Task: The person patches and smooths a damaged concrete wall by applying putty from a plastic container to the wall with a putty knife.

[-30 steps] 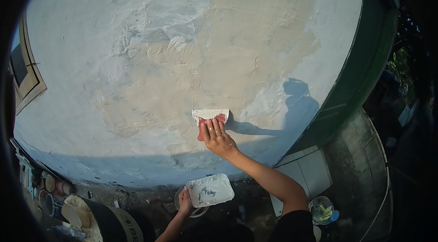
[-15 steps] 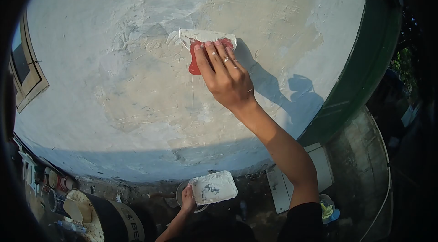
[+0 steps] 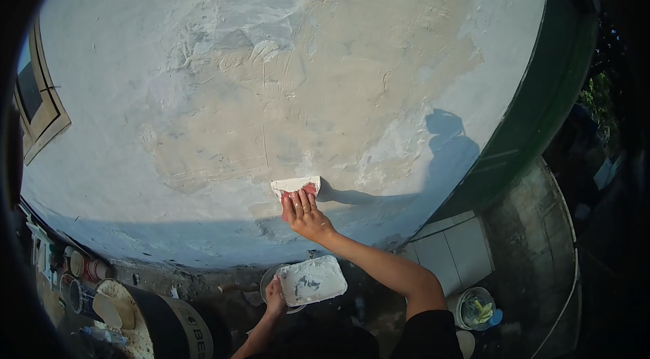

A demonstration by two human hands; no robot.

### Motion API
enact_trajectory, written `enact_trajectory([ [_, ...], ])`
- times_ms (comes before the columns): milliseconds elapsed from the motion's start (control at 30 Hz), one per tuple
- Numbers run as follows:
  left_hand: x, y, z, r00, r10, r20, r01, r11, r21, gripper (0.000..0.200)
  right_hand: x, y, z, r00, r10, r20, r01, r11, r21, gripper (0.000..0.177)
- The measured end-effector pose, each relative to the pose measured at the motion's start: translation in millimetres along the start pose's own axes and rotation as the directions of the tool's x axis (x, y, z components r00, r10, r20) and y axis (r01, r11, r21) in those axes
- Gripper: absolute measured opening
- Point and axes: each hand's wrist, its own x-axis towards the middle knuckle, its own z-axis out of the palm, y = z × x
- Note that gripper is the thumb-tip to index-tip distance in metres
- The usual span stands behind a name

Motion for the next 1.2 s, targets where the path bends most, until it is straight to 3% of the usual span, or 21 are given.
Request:
enact_trajectory([
  [167,10.4,-7.2,-1.6,1.0,-0.009,0.028,0.009,1.0,-0.001,0.046,-24.2,26.5,-42.7,0.994,0.022,0.106,-0.042,0.98,0.192,0.044],
  [233,16.3,-8.1,2.9,0.999,0.01,0.036,-0.011,1.0,0.027,0.046,-43.1,43.3,-72.2,0.948,0.305,0.095,-0.318,0.867,0.384,0.04],
  [267,18.1,-7.6,7.8,0.999,0.008,0.047,-0.009,1.0,0.018,0.046,-55.6,48.5,-87.0,0.893,0.436,0.108,-0.431,0.766,0.477,0.038],
  [333,18.5,-7.0,19.4,0.998,0.002,0.057,-0.002,1.0,-0.001,0.046,-84.4,53.6,-117.6,0.649,0.707,0.281,-0.693,0.397,0.602,0.023],
  [400,21.6,-10.6,25.4,0.993,-0.024,0.112,0.022,1.0,0.021,0.044,-106.4,50.7,-154.8,0.384,0.851,0.359,-0.839,0.16,0.519,0.013],
  [533,20.3,1.0,45.2,0.97,-0.056,0.237,0.024,0.991,0.134,0.043,-176.7,26.4,-181.1,0.107,0.89,0.443,-0.694,-0.253,0.675,0.013],
  [667,11.0,21.0,81.4,0.963,0.012,0.27,-0.086,0.96,0.265,0.042,-189.9,8.7,-218.3,0.039,0.883,0.467,-0.683,-0.318,0.658,0.012],
  [800,17.4,-5.2,90.9,0.946,0.017,0.325,-0.085,0.977,0.197,0.044,-186.7,14.2,-235.1,0.073,0.872,0.485,-0.772,-0.258,0.58,0.012],
  [933,5.6,-11.9,112.4,0.945,0.022,0.325,-0.096,0.972,0.213,0.046,-155.3,47.9,-256.6,0.31,0.786,0.535,-0.907,0.076,0.414,0.016],
  [967,2.3,-11.6,118.8,0.944,0.031,0.328,-0.11,0.968,0.224,0.046,-154.4,53.5,-251.8,0.424,0.741,0.521,-0.853,0.135,0.503,0.017],
  [1067,-1.6,-7.3,141.4,0.94,0.064,0.336,-0.157,0.954,0.257,0.047,-163.0,71.0,-240.9,0.484,0.54,0.689,-0.875,0.272,0.401,0.018],
  [1200,-3.2,-18.7,171.9,0.948,0.108,0.299,-0.188,0.948,0.255,0.049,-169.5,98.0,-232.1,0.512,0.295,0.807,-0.788,0.534,0.305,0.016],
])
